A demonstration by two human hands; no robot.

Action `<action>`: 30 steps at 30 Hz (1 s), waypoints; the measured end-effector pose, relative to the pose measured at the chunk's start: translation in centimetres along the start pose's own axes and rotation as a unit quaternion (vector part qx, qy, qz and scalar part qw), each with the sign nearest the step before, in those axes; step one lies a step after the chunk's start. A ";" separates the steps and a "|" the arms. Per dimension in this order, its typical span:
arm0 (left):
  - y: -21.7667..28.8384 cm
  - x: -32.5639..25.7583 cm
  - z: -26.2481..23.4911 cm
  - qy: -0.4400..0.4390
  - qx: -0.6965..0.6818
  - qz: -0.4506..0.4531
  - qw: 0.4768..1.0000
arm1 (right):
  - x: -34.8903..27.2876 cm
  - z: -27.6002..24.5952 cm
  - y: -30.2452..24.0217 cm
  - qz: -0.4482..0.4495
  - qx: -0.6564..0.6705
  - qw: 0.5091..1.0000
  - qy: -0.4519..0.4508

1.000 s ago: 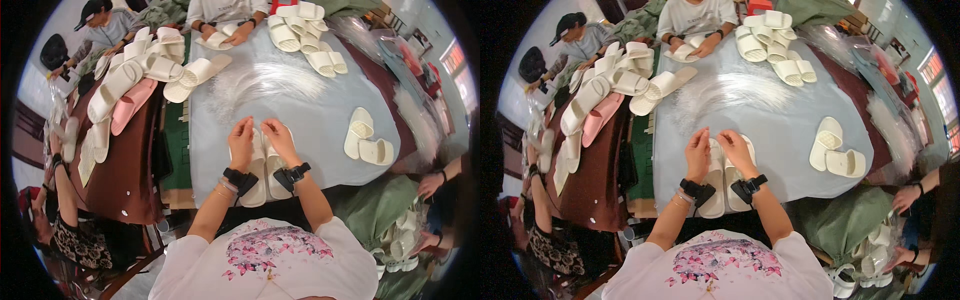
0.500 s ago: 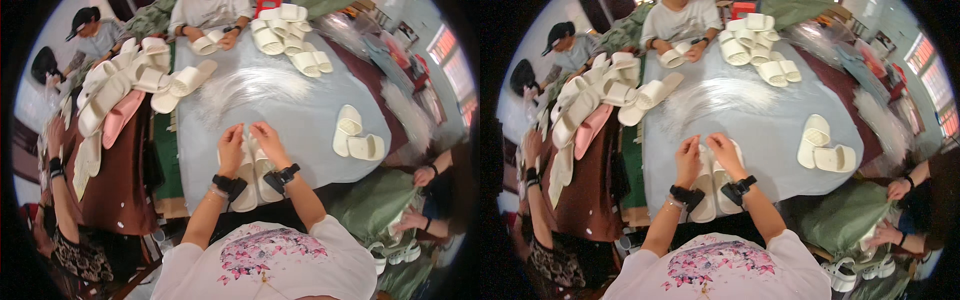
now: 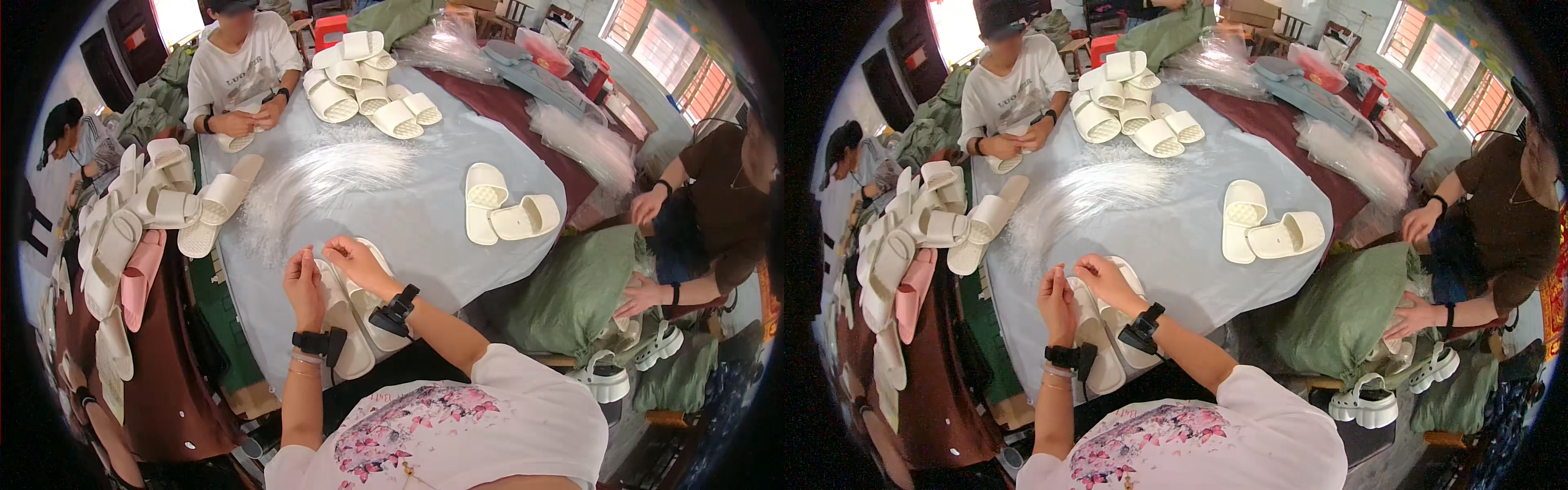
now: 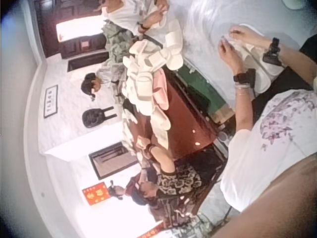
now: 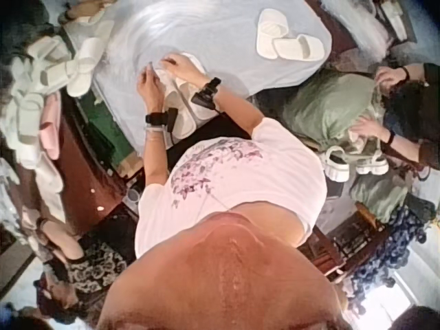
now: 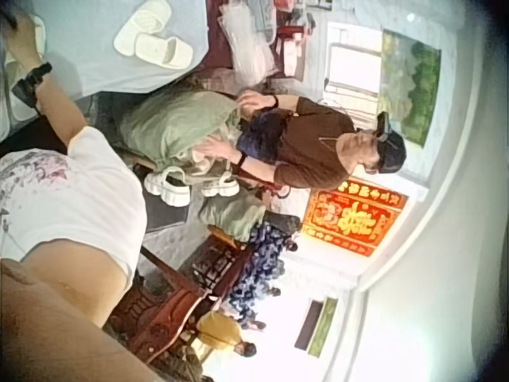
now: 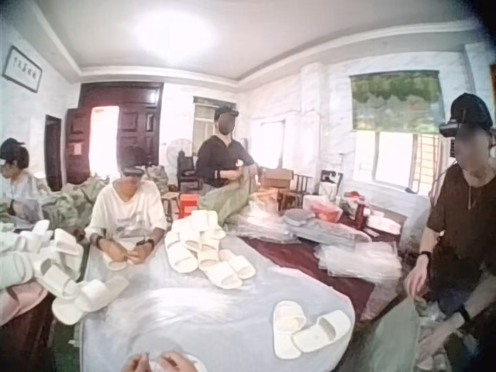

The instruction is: Assembling and inspecting white slippers at a production table.

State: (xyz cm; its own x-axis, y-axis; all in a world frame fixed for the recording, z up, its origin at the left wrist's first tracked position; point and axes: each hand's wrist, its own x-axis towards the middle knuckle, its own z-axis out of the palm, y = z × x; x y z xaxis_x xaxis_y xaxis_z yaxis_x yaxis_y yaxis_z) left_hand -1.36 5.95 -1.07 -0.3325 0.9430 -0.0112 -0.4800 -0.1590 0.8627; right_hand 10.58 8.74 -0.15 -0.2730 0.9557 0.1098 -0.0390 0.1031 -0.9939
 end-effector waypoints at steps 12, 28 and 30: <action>0.3 -0.2 0.1 -0.006 -0.020 -0.019 1.000 | 0.2 0.2 0.5 -0.001 -0.004 1.000 0.004; -0.2 0.2 -0.5 0.079 0.001 0.058 0.995 | -9.6 -1.1 -3.1 -0.118 -0.367 0.917 -0.107; -0.4 0.4 -0.6 0.081 0.001 0.028 0.996 | -10.0 0.0 -2.7 -0.152 -0.367 0.912 -0.106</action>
State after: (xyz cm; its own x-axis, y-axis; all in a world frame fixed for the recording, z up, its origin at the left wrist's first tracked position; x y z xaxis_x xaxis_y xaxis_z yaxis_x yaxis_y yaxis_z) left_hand -1.78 6.21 -1.74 -0.4854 0.8732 -0.0448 -0.4559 -0.2091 0.8651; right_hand 13.45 -1.12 1.40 -0.5405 0.7846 0.3037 0.4876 0.5863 -0.6469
